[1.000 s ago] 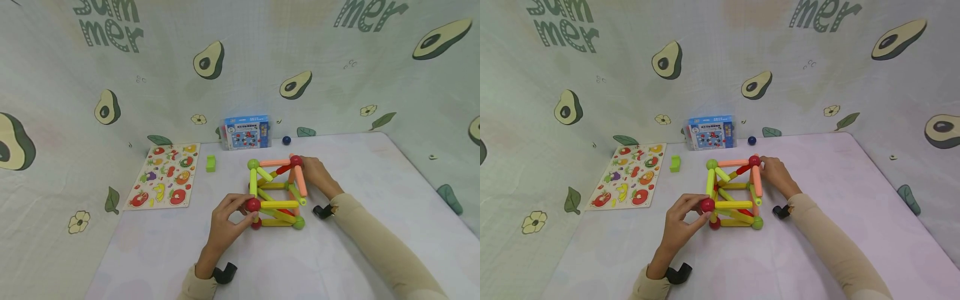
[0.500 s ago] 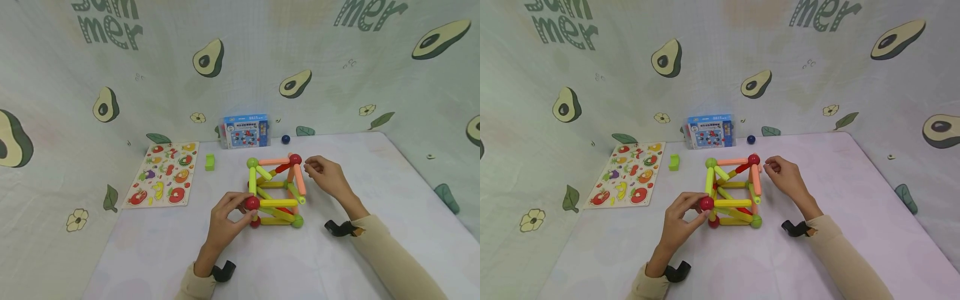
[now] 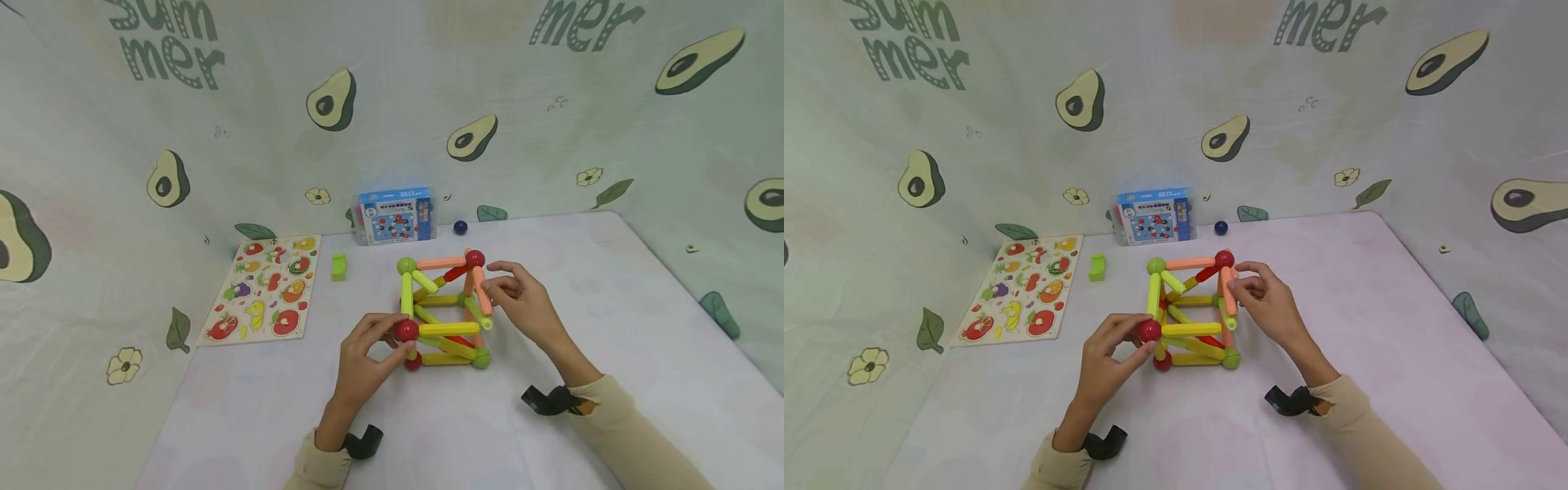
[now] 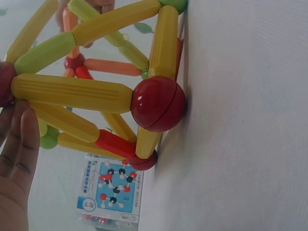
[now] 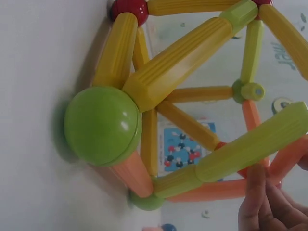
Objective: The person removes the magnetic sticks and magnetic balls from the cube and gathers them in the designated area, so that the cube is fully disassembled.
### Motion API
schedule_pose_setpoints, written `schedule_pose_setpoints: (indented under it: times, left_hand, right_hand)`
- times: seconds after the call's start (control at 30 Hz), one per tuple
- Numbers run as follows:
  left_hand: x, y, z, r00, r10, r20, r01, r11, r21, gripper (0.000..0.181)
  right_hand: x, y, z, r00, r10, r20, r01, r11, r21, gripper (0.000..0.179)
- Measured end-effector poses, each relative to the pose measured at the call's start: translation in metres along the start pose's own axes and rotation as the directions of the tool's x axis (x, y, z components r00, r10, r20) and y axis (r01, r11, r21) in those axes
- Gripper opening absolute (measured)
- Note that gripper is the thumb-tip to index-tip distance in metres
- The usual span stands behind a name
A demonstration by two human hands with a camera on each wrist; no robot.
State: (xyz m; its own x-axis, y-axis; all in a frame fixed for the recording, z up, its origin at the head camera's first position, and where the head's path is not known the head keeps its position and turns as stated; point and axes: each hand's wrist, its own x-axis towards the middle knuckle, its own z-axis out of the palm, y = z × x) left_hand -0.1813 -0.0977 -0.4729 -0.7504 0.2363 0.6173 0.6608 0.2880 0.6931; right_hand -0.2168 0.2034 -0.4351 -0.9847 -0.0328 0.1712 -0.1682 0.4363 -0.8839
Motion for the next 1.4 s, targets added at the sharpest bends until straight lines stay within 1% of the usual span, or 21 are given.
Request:
schedule_pose_setpoints:
  times: [0.13,0.27,0.37,0.47,0.57,0.7,0.8,0.97,1.17,1.27,1.4]
  left_hand:
    - [-0.001,0.0,0.001,1.0,-0.006,-0.006,0.006,1.0,0.001,0.044]
    - [-0.001,0.001,0.003,1.0,0.012,-0.014,-0.012,1.0,-0.005,0.045]
    - [0.0,0.001,0.003,1.0,0.02,-0.014,-0.02,1.0,-0.013,0.045]
    - [0.0,0.0,0.002,1.0,0.005,-0.007,-0.005,1.0,-0.012,0.045]
    - [-0.001,0.0,0.0,1.0,-0.007,-0.005,0.007,1.0,-0.008,0.045]
    - [-0.001,-0.001,0.0,1.0,-0.007,-0.006,0.007,1.0,-0.015,0.044]
    - [0.0,-0.002,0.001,1.0,-0.005,-0.002,0.005,1.0,-0.027,0.043]
    - [0.0,-0.001,0.003,1.0,0.001,-0.01,-0.001,1.0,-0.025,0.042]
    - [0.001,0.0,0.004,1.0,-0.001,-0.01,0.0,1.0,-0.021,0.043]
    - [0.0,0.0,0.003,1.0,-0.001,-0.012,0.0,1.0,-0.013,0.043]
    - [-0.001,-0.001,0.001,1.0,-0.009,-0.012,0.008,1.0,-0.006,0.044]
  right_hand:
    - [0.001,0.001,0.003,0.999,-0.044,0.005,0.044,0.999,0.013,0.049]
    - [0.001,0.003,0.003,0.996,-0.085,-0.009,0.085,0.996,0.008,0.046]
    - [0.002,0.005,0.001,0.995,-0.097,-0.021,0.097,0.995,-0.005,0.043]
    - [0.002,0.006,-0.001,0.995,-0.097,-0.016,0.097,0.995,-0.029,0.043]
    - [0.002,0.005,-0.001,0.995,-0.093,0.022,0.094,0.994,-0.058,0.045]
    - [0.002,0.006,0.002,0.995,-0.083,0.06,0.089,0.99,-0.106,0.045]
    - [0.004,0.006,-0.001,0.996,-0.075,0.052,0.082,0.987,-0.135,0.044]
    - [0.008,0.009,-0.014,0.997,-0.071,0.042,0.077,0.982,-0.171,0.044]
    - [0.021,0.022,-0.028,0.999,-0.035,0.008,0.036,0.971,-0.238,0.044]
    - [0.032,0.032,-0.03,1.0,-0.013,0.006,0.014,0.962,-0.271,0.045]
    - [0.048,0.04,-0.031,1.0,-0.009,0.008,0.011,0.954,-0.301,0.047]
